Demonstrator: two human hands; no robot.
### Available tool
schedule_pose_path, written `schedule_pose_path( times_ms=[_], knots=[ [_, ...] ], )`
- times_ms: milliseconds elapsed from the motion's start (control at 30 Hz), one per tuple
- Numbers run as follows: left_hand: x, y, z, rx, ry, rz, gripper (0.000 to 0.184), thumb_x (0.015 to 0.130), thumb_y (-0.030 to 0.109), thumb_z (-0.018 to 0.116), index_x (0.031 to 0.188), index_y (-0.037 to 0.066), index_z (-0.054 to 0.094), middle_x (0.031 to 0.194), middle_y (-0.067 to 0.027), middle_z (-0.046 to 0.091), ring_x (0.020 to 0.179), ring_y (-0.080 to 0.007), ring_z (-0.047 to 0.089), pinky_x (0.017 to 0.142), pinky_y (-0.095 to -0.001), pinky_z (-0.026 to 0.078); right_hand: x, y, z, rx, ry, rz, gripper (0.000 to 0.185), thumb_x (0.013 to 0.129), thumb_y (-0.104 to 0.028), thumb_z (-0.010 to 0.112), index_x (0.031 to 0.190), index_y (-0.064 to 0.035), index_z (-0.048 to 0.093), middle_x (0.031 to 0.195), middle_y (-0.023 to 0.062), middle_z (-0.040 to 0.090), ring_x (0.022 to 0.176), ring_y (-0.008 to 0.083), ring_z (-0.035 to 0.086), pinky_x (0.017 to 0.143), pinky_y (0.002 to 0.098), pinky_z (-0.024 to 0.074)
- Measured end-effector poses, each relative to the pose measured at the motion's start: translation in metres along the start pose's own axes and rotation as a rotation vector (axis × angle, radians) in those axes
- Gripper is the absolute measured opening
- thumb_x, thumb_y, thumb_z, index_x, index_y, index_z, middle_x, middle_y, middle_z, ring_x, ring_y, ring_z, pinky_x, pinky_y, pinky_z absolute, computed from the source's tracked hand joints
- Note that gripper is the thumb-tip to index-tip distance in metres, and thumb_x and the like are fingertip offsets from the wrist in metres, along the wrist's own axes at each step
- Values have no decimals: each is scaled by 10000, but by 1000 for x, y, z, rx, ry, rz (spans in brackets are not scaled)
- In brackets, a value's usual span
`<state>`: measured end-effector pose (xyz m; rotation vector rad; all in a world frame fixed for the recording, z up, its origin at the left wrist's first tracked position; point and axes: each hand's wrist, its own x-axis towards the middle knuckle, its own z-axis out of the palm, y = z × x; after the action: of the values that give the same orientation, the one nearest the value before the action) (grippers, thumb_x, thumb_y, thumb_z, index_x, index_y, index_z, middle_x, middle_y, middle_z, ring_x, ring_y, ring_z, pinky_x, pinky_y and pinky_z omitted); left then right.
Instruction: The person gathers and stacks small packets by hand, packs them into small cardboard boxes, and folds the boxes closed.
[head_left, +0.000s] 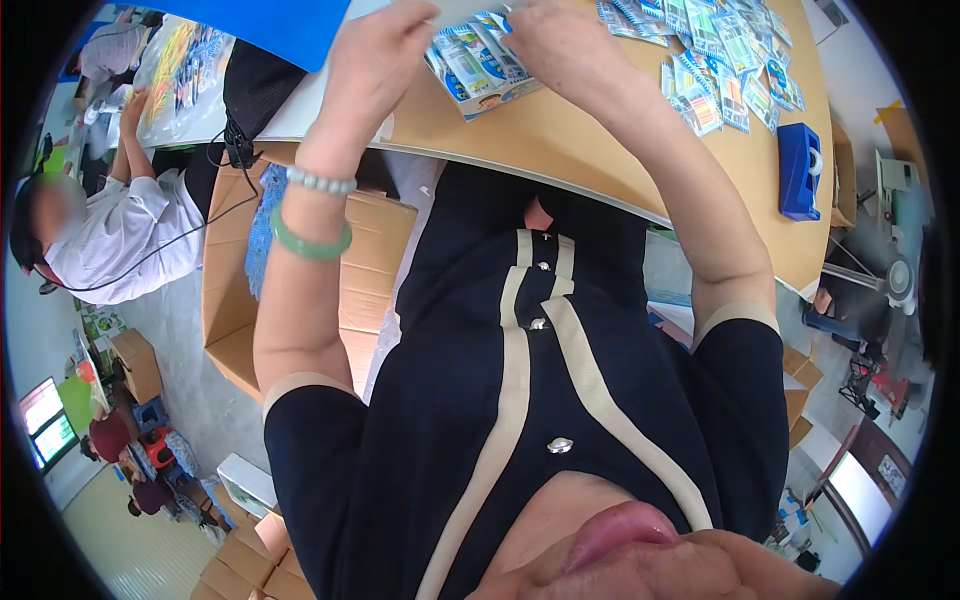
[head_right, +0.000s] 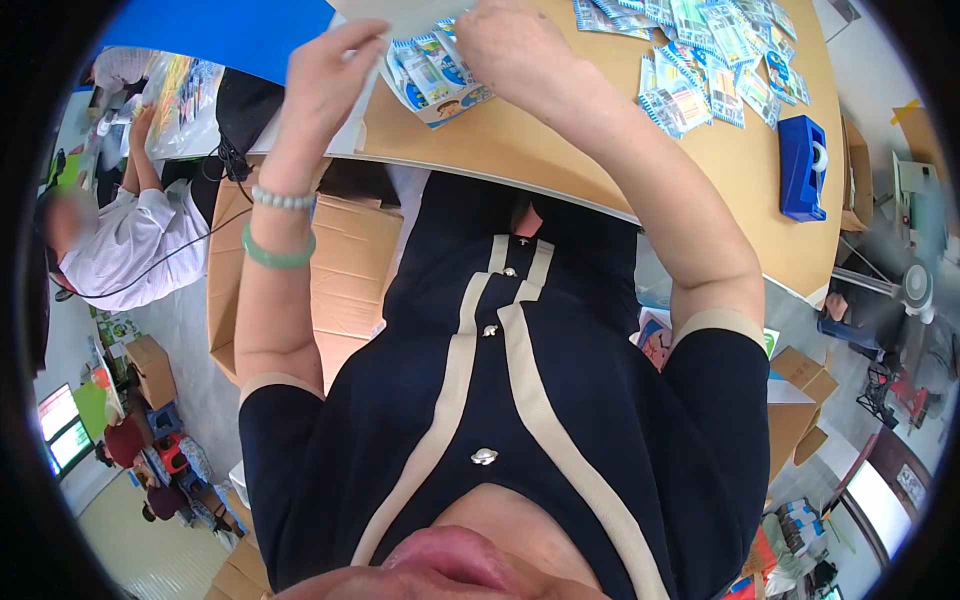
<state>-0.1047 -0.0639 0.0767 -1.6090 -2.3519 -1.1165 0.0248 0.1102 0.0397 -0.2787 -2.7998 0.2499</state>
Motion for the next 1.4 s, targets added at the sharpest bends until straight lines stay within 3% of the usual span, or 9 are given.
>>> schedule_pose_path(
  times_ms=[33,200,300,833,1000,1133,1200,1300,1400],
  knots=[
    [-5,-1,0,-78,231,36,139,885,155,648,895,23,689,788,-108,665,757,-160,648,706,-329,515,-2,-3,-5,32,60,10,143,785,-158,597,816,-27,645,861,214,649,783,358,657,670,461,526],
    [-32,-13,24,-393,274,-399,314,856,150,676,1045,-77,568,835,-121,658,707,-187,643,666,-273,519,15,-47,-28,141,-7,0,117,781,-138,590,800,-35,642,811,179,639,801,351,647,709,464,515],
    [-33,-4,38,-879,139,-751,296,886,113,633,1100,-70,540,890,-78,639,724,-118,612,660,-248,510,23,-51,-8,132,-147,6,355,768,-177,655,1098,-47,638,1033,149,665,982,282,656,803,429,531],
    [-36,-14,30,-955,102,-688,247,892,62,590,1099,-68,549,911,-93,646,757,-130,624,691,-257,526,28,-40,2,76,-292,-186,406,813,-36,554,1141,-231,692,1052,114,604,1010,291,623,853,397,516],
    [-35,-12,28,-964,87,-692,240,897,66,587,1097,-62,553,917,-87,644,778,-123,621,695,-251,524,28,-44,-7,-39,-339,-326,360,808,-37,563,1099,-193,706,1059,139,610,1020,271,623,860,400,511],
    [-38,-8,29,-1026,114,-733,238,887,75,608,1076,-64,567,908,-102,649,771,-136,623,707,-270,527,27,-27,-17,353,-251,-213,223,859,-70,571,1044,-110,690,1151,101,623,1005,277,626,838,367,507],
    [-43,5,26,-502,247,-550,240,856,63,622,1059,-58,582,908,-127,656,762,-185,636,718,-306,532,23,-10,-34,228,-91,135,211,842,-58,548,978,-82,708,1142,120,634,999,276,629,844,371,509],
    [-30,20,26,-160,277,-204,231,826,61,627,1030,-47,606,911,-153,659,771,-245,644,725,-346,534,-1,10,-63,-79,192,118,125,777,-132,576,793,-48,667,926,180,645,968,344,613,826,443,495],
    [-15,25,32,29,217,297,216,796,68,624,988,-31,639,919,-180,658,796,-315,646,728,-391,533,-5,-9,-61,-170,208,33,156,776,-138,572,807,-50,697,1082,197,616,1118,369,537,908,468,458]
  ],
)
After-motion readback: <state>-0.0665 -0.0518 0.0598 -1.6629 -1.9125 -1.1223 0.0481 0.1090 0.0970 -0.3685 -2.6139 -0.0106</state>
